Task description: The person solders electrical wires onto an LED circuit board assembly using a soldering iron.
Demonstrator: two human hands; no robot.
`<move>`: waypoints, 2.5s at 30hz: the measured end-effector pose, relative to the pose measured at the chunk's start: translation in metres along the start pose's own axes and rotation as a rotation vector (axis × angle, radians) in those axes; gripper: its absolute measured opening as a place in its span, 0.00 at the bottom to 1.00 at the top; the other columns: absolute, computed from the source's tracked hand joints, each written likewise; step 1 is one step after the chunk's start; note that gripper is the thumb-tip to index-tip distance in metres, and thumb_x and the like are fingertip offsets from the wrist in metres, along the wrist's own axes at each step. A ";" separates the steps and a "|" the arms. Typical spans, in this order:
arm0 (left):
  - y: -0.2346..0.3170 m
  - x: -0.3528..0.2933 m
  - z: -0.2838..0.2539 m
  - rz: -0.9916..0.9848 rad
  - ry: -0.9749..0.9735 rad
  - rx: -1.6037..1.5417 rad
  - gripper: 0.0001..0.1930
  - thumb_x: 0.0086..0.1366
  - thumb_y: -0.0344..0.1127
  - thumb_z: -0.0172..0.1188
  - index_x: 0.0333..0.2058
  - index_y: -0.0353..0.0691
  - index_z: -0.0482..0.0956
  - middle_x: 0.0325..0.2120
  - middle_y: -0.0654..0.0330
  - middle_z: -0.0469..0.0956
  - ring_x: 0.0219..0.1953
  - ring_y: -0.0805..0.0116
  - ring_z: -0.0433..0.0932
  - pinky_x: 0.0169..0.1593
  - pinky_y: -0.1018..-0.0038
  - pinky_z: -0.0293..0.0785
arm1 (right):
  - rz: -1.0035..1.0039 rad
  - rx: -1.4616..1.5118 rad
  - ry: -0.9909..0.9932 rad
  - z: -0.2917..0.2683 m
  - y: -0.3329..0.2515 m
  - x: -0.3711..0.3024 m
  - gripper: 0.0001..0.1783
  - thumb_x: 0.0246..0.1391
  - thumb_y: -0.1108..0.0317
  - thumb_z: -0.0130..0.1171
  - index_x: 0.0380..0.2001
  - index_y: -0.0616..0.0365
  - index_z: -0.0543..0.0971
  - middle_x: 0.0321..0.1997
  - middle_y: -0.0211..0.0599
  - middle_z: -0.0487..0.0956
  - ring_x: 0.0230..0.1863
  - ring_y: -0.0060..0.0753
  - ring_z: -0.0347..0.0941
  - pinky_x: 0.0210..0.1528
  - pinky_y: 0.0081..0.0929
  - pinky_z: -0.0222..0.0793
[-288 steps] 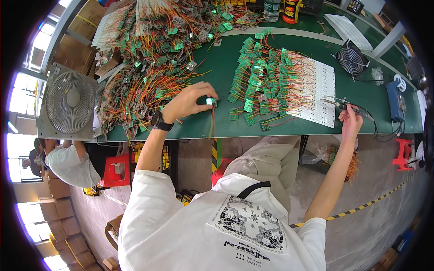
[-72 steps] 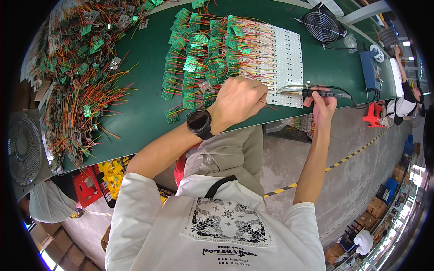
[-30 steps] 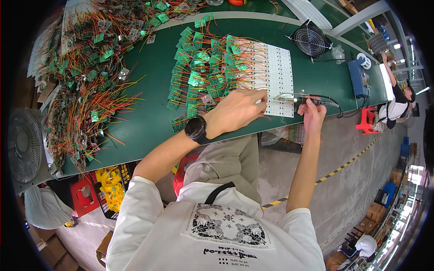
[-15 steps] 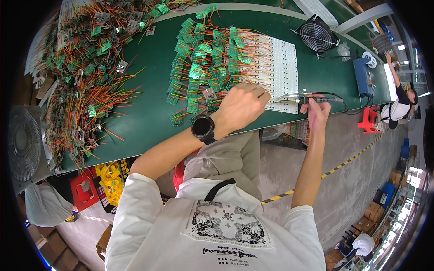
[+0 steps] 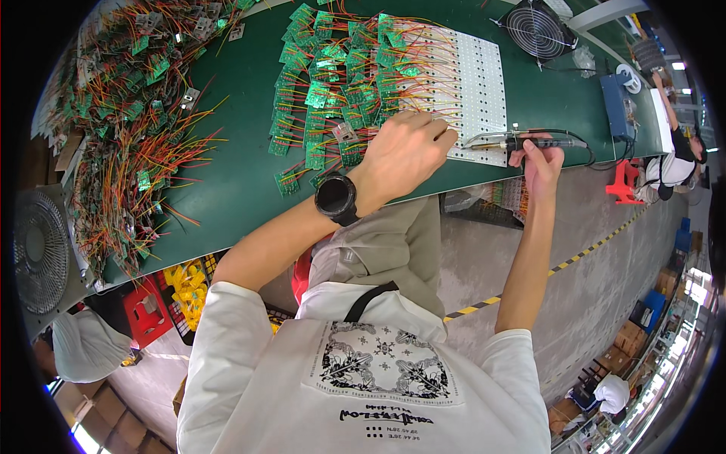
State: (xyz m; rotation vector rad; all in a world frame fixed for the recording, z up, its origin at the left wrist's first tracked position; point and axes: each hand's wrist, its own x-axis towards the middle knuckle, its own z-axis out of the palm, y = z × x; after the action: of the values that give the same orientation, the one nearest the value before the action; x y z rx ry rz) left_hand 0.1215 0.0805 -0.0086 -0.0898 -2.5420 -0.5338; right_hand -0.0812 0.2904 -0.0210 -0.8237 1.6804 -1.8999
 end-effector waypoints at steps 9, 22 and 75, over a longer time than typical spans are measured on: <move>0.001 0.000 -0.001 -0.002 -0.010 0.020 0.12 0.47 0.32 0.65 0.29 0.37 0.73 0.27 0.58 0.74 0.33 0.58 0.75 0.37 0.65 0.72 | 0.010 -0.030 0.000 0.001 0.001 -0.001 0.11 0.54 0.74 0.59 0.38 0.72 0.75 0.25 0.42 0.77 0.21 0.32 0.75 0.23 0.24 0.66; 0.002 0.000 0.002 0.001 0.021 0.017 0.10 0.48 0.31 0.63 0.28 0.37 0.73 0.26 0.57 0.74 0.32 0.58 0.76 0.36 0.65 0.73 | 0.008 -0.011 -0.011 -0.002 0.003 -0.002 0.11 0.54 0.75 0.58 0.39 0.71 0.75 0.26 0.43 0.78 0.21 0.33 0.75 0.23 0.25 0.67; -0.065 -0.220 -0.235 -0.728 0.582 0.454 0.05 0.56 0.30 0.67 0.32 0.40 0.84 0.27 0.64 0.75 0.19 0.71 0.74 0.22 0.75 0.68 | -0.047 0.107 0.218 0.012 -0.001 -0.003 0.12 0.56 0.71 0.58 0.39 0.69 0.75 0.21 0.38 0.75 0.20 0.27 0.70 0.21 0.23 0.65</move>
State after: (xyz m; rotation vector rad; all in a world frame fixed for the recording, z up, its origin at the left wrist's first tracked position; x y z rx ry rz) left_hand 0.4140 -0.0617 0.0376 1.0264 -1.9895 -0.1744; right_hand -0.0708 0.2841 -0.0197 -0.6392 1.6780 -2.1577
